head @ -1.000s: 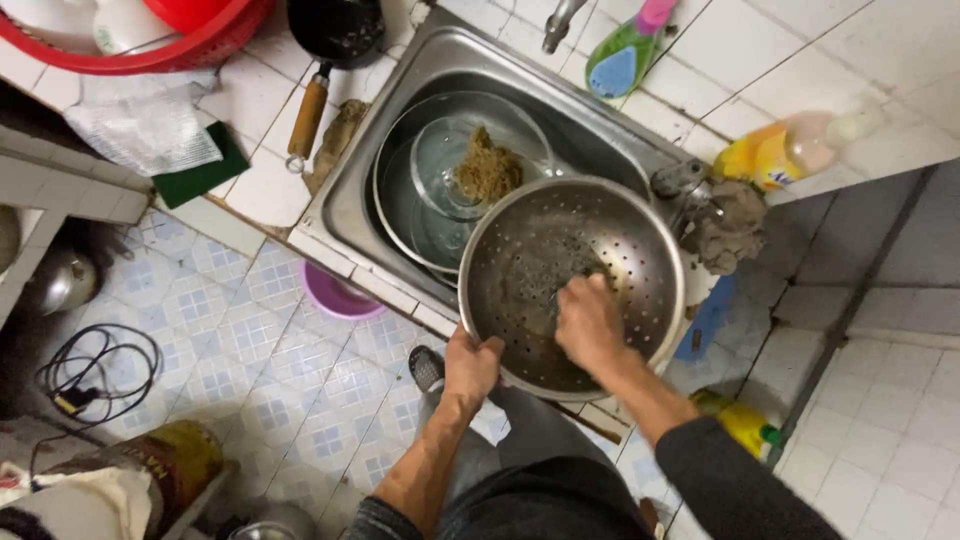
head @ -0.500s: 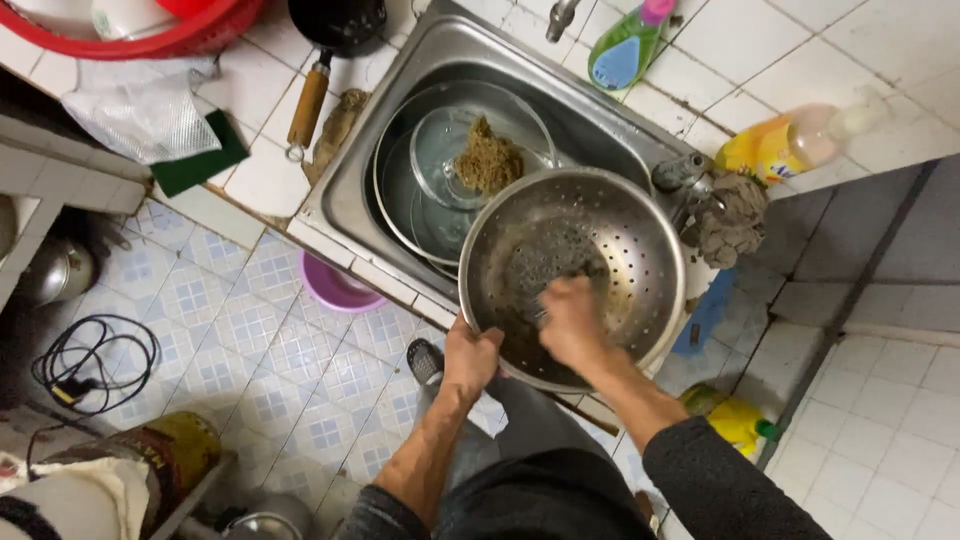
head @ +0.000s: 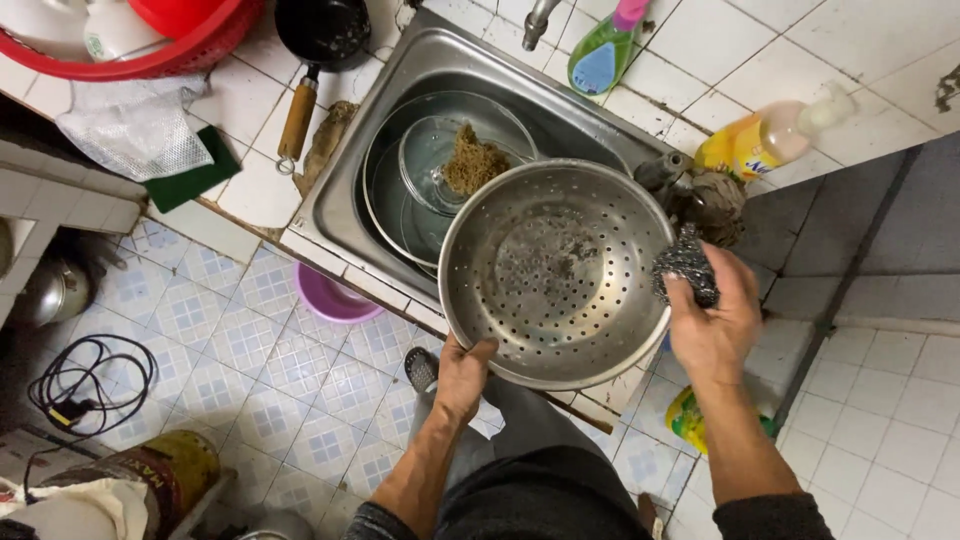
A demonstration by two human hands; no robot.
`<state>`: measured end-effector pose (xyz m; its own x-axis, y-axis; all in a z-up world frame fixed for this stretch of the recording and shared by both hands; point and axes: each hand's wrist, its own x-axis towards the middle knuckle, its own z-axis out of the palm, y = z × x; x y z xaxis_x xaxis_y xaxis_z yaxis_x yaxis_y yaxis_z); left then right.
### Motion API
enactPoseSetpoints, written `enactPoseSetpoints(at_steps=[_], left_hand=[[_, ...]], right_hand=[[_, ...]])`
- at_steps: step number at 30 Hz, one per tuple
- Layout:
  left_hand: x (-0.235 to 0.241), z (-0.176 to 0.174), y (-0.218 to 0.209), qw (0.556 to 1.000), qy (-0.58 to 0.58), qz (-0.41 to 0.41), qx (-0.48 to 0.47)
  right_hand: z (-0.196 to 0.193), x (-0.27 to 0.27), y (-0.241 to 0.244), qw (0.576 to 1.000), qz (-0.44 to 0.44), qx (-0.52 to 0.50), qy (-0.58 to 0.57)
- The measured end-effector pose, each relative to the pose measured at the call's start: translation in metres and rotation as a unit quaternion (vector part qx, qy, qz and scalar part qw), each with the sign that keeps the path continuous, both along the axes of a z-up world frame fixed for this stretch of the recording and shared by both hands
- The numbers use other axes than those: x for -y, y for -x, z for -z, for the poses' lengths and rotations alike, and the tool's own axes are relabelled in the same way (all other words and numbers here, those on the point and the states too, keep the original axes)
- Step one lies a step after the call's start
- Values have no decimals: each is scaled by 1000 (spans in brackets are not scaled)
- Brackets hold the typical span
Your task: Scrubbing a metal colander with a steel wool pad in a sink to remove residue and stains.
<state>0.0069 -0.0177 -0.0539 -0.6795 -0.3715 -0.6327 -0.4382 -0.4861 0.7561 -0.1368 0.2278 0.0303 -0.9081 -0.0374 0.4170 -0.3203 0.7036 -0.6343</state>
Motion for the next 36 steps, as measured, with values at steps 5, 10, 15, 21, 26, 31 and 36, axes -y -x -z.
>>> enactPoseSetpoints(at_steps=[5,10,15,21,26,31,36], left_hand=[[0,-11,23,999,-13,0,-45],[8,20,49,998,-8,16,-57],[10,-38,75,998,30,51,-25],[22,-193,88,981,-192,-9,-33],[44,-129,101,922,-378,-19,-84],[46,-78,109,883,-412,-223,-30],[39,-102,96,898,-388,-200,-60]], right_hand=[[-29,7,-4,972,103,185,101],[-85,29,1,986,73,90,119],[-87,18,3,987,59,52,142],[-75,9,-8,991,31,-13,131],[-76,8,-24,982,-120,-144,-21],[-75,4,-40,963,-223,-143,-57],[-50,-24,-25,957,-228,-119,-133]])
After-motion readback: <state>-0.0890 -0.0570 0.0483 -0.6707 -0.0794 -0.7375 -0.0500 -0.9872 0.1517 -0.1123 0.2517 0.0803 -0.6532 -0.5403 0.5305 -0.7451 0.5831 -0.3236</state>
